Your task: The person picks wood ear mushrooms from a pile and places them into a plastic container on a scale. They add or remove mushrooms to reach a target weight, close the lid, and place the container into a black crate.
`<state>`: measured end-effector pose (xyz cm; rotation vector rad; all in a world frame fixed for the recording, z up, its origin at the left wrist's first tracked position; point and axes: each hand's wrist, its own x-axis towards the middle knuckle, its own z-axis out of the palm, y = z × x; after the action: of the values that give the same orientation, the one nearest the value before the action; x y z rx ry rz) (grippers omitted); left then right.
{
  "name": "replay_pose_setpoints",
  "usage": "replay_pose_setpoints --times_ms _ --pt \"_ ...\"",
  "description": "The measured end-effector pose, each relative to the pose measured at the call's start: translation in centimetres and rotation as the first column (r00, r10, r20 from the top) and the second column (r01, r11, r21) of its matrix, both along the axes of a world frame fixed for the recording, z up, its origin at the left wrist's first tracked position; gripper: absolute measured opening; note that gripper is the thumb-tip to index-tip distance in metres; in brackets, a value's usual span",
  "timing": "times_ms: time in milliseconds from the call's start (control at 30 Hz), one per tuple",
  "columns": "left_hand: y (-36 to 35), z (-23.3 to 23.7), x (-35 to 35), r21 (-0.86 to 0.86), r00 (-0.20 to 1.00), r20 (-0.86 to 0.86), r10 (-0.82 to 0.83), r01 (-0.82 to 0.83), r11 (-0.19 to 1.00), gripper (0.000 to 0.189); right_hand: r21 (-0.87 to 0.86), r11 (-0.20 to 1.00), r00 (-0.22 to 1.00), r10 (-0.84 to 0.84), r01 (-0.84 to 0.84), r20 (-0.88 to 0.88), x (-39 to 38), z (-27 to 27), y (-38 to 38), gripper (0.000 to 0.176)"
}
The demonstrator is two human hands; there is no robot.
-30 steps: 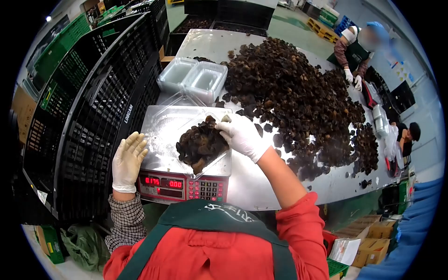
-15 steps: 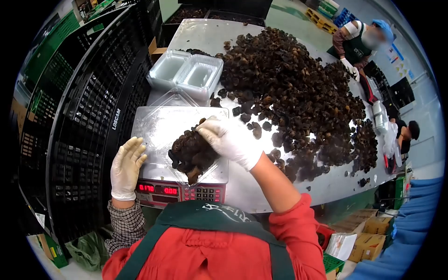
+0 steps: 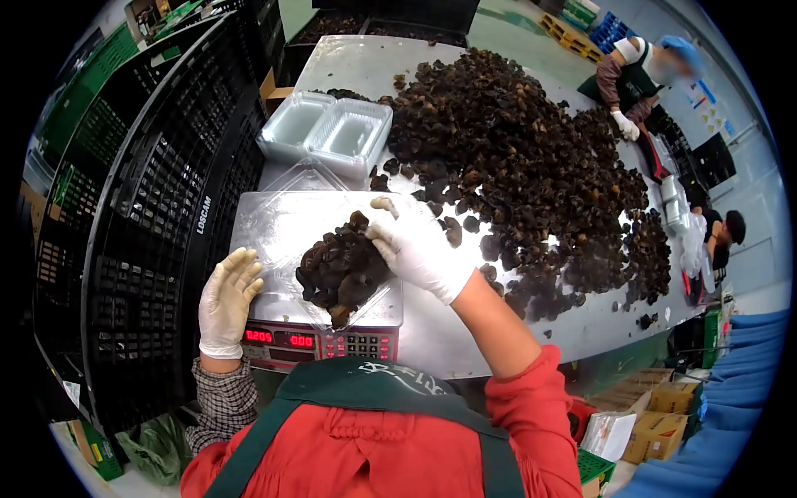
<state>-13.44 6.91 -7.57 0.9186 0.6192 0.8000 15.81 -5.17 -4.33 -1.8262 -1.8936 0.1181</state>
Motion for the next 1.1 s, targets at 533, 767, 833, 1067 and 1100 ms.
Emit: replay_pose_setpoints --times_ms 533,767,833,1067,1100 --pt "-0.8 -0.1 -0.3 -0.027 0.999 0.03 0.014 -0.013 1.0 0.048 0.077 0.996 0.98 0.055 -0.041 -0.189 -0.2 -0.1 0.3 0.01" --pt "-0.9 -0.2 -0.1 -0.027 0.998 0.051 -0.02 0.021 0.999 0.046 -0.147 0.988 0.435 -0.155 0.053 -0.887 0.0 0.8 -0.5 0.014" --pt "-1.0 -0.1 0.1 -0.029 0.998 0.052 -0.027 0.028 0.999 0.046 -0.192 0.98 0.355 -0.199 0.056 -0.914 -0.4 1.2 -1.1 0.013" --pt "-0.6 -0.9 0.1 -0.072 0.99 0.117 -0.078 0.086 0.994 0.045 -0.239 0.959 0.497 -0.282 0.15 -0.821 -0.2 2.0 -5.9 0.014" --pt "-0.3 -1.2 -0.1 -0.09 0.986 0.141 -0.084 0.097 0.991 0.043 -0.248 0.956 0.569 -0.292 0.155 -0.769 0.5 2.1 -7.7 0.014"
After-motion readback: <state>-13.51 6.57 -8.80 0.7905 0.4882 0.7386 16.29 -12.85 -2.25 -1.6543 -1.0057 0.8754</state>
